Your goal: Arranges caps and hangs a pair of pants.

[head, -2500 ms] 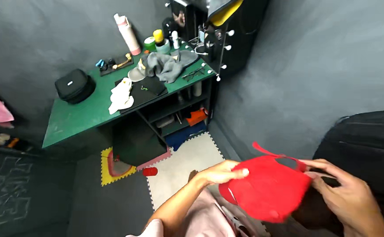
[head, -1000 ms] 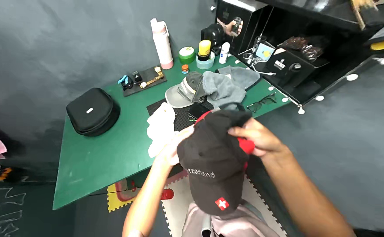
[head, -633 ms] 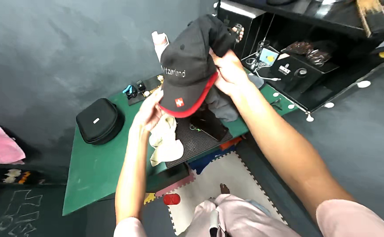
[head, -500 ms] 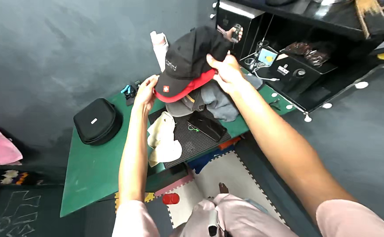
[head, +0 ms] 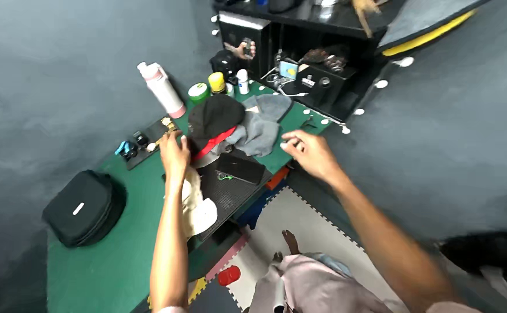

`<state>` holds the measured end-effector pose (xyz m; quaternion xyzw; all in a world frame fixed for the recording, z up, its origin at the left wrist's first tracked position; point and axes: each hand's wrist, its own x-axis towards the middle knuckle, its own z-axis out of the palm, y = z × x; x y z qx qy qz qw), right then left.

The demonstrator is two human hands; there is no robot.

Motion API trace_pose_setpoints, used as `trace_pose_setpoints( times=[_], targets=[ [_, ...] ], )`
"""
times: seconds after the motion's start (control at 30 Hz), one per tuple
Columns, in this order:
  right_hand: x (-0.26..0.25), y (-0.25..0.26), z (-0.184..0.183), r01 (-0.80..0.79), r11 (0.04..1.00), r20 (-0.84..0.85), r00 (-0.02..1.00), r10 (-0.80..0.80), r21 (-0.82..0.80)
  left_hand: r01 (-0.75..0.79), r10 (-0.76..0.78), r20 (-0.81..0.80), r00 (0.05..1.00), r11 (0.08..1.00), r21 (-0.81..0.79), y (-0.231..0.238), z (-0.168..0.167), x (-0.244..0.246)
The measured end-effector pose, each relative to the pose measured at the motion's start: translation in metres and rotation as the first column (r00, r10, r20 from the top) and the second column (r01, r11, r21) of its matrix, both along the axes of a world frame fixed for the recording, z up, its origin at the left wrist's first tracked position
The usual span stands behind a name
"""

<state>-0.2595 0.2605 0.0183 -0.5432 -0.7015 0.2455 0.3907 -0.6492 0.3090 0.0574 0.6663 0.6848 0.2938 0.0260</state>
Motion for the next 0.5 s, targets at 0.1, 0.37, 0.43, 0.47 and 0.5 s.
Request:
trace_pose_setpoints(
  times=[0.1,0.37,0.43,0.47,0.5],
  targets=[
    [0.053,-0.081,-0.065,0.086,0.980,-0.056,0.994,-0.097,-0.181,0.251,-0.248,-0.035,0.968,0.953,0.168,-0.065,0.020,0.061],
    [0.220,-0.330,-0.135,0.745,0.532,0.052,0.599,-0.799,-0.402,0.828,-0.834,0.241,0.497,0.539,0.155,-0.145,-0.064,0.285],
    [0.250,-0.375,-0.111,0.840,0.402,0.004,0.433,-0.901,-0.365,0.886,-0.872,0.286,0.397,0.446,0.128,-0.152,-0.072,0.338],
    [0.263,-0.394,-0.100,0.877,0.342,-0.014,0.359,-0.933,-0.338,0.910,-0.890,0.291,0.350,0.397,0.122,-0.158,-0.069,0.363],
    [0.276,-0.411,-0.089,0.908,0.290,-0.030,0.295,-0.955,-0.301,0.928,-0.909,0.286,0.302,0.349,0.130,-0.163,-0.064,0.387]
  ],
)
